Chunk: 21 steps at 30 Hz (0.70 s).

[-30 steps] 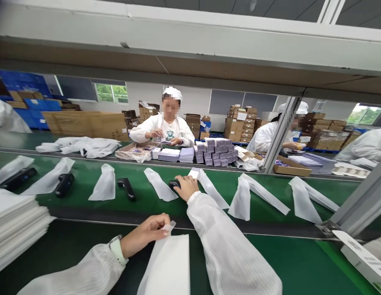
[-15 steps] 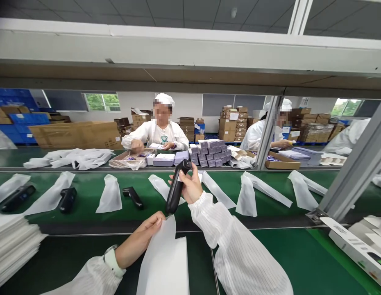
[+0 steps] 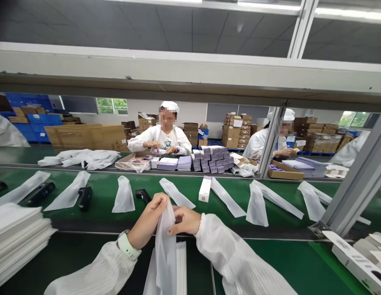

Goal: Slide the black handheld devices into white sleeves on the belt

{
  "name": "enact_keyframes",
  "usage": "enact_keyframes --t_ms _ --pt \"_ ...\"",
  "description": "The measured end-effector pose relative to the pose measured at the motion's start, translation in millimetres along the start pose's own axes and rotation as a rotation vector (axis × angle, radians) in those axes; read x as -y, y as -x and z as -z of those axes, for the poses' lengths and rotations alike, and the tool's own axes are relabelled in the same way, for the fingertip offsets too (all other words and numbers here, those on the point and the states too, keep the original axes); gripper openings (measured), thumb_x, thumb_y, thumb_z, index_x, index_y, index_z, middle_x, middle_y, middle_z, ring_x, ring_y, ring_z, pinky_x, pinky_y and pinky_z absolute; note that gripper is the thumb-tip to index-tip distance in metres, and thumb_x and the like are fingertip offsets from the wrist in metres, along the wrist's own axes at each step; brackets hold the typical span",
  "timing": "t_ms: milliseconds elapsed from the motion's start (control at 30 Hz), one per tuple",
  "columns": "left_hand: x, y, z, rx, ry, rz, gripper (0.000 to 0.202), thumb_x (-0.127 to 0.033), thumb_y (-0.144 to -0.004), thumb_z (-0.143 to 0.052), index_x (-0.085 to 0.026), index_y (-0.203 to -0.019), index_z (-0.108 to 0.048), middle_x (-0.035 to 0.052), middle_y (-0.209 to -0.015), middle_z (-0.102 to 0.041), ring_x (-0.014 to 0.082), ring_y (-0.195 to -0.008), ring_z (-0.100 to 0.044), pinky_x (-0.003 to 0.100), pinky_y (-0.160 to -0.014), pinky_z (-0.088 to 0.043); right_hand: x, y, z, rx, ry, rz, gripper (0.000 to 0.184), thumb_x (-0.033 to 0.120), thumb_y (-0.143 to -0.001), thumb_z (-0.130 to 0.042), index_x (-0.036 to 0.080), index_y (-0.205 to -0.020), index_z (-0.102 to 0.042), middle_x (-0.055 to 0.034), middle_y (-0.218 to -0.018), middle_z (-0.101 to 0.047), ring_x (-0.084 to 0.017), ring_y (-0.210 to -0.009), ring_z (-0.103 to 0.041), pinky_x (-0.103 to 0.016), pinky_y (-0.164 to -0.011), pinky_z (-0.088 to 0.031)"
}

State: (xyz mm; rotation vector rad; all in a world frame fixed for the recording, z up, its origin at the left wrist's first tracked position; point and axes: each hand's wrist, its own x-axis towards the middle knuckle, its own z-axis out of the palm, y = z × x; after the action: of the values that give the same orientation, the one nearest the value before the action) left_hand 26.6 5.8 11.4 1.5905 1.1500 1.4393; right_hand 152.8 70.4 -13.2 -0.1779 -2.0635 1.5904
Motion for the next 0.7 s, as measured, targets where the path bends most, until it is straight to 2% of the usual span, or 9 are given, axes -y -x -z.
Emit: enact_keyframes --t_ms 133,200,300,367,467,533,600,633,700 --pt "19 19 5.3 -0.098 -0.183 0.033 0.020 -0.038 -0.081 -0.036 -0.023 -0.094 -0.042 0.0026 -0.096 -0.038 0.0166 -0.089 -0.039 0.028 -0.078 -0.033 -3 -2 40 -0.537 0.229 -0.076 0.047 0.056 -0.069 -0.042 0.012 -0.060 -0.059 -0.0047 -0.057 -0.057 -0.016 -0.052 -0.053 -0.030 -0.052 -0.043" --pt "31 38 12.5 -0.042 -0.340 0.061 0.025 -0.037 -0.077 -0.043 -0.025 -0.099 -0.038 0.0024 -0.095 -0.040 0.0185 -0.093 -0.038 0.032 -0.083 -0.029 -3 -9 72 -0.775 0.381 -0.082 0.051 0.055 -0.074 -0.030 0.013 -0.065 -0.057 -0.0064 -0.062 -0.058 -0.017 -0.055 -0.054 -0.031 -0.054 -0.043" --pt "42 61 23.0 0.188 -0.540 0.140 0.029 -0.035 -0.069 -0.052 -0.024 -0.093 -0.040 0.0007 -0.087 -0.044 0.0194 -0.086 -0.040 0.034 -0.081 -0.029 -8 -20 104 -0.914 0.666 -0.117 0.043 0.049 -0.075 -0.033 0.014 -0.068 -0.057 -0.0090 -0.074 -0.059 -0.023 -0.076 -0.054 -0.037 -0.069 -0.041" --pt "44 67 26.1 0.249 -0.639 0.155 0.020 -0.034 -0.069 -0.050 -0.023 -0.084 -0.044 0.0000 -0.083 -0.046 0.0192 -0.083 -0.040 0.033 -0.077 -0.030 -16 -23 102 -0.947 0.785 -0.160 0.032 0.044 -0.070 -0.046 0.015 -0.076 -0.057 -0.0111 -0.091 -0.057 -0.027 -0.095 -0.047 -0.042 -0.080 -0.035" --pt "43 64 24.9 0.252 -0.693 0.099 0.010 -0.030 -0.071 -0.047 -0.020 -0.072 -0.046 -0.0011 -0.076 -0.047 0.0184 -0.081 -0.040 0.031 -0.074 -0.029 -28 -11 65 -0.823 0.832 -0.127 0.031 0.038 -0.071 -0.049 0.019 -0.095 -0.053 -0.0087 -0.108 -0.049 -0.024 -0.106 -0.038 -0.040 -0.087 -0.030" --pt "44 60 23.2 0.222 -0.676 0.062 0.008 -0.028 -0.072 -0.047 -0.020 -0.071 -0.047 -0.0015 -0.076 -0.048 0.0175 -0.080 -0.041 0.030 -0.073 -0.030 -31 6 30 -0.520 0.776 -0.090 0.030 0.038 -0.074 -0.046 0.021 -0.098 -0.052 -0.0050 -0.099 -0.053 -0.018 -0.094 -0.048 -0.033 -0.081 -0.036" --pt "46 58 22.5 0.180 -0.662 0.042 0.010 -0.027 -0.074 -0.046 -0.019 -0.069 -0.047 -0.0013 -0.074 -0.048 0.0165 -0.077 -0.041 0.029 -0.072 -0.030 -30 26 1 -0.187 0.709 -0.089 0.034 0.041 -0.065 -0.057 0.022 -0.092 -0.056 -0.0020 -0.087 -0.057 -0.016 -0.081 -0.051 -0.029 -0.073 -0.040" --pt "46 57 22.3 0.164 -0.653 0.033 0.011 -0.027 -0.074 -0.045 -0.019 -0.068 -0.047 -0.0012 -0.074 -0.048 0.0162 -0.076 -0.041 0.029 -0.071 -0.031 -30 35 -10 -0.123 0.715 -0.107 0.037 0.041 -0.058 -0.063 0.022 -0.089 -0.058 -0.0016 -0.083 -0.058 -0.017 -0.079 -0.051 -0.028 -0.071 -0.040" --pt "47 58 22.0 0.156 -0.629 0.015 0.011 -0.027 -0.075 -0.046 -0.019 -0.067 -0.047 -0.0012 -0.072 -0.048 0.0161 -0.075 -0.042 0.028 -0.070 -0.032 -29 46 -24 -0.165 0.749 -0.166 0.032 0.038 -0.053 -0.068 0.021 -0.080 -0.061 -0.0020 -0.076 -0.058 -0.018 -0.077 -0.051 -0.029 -0.069 -0.040"
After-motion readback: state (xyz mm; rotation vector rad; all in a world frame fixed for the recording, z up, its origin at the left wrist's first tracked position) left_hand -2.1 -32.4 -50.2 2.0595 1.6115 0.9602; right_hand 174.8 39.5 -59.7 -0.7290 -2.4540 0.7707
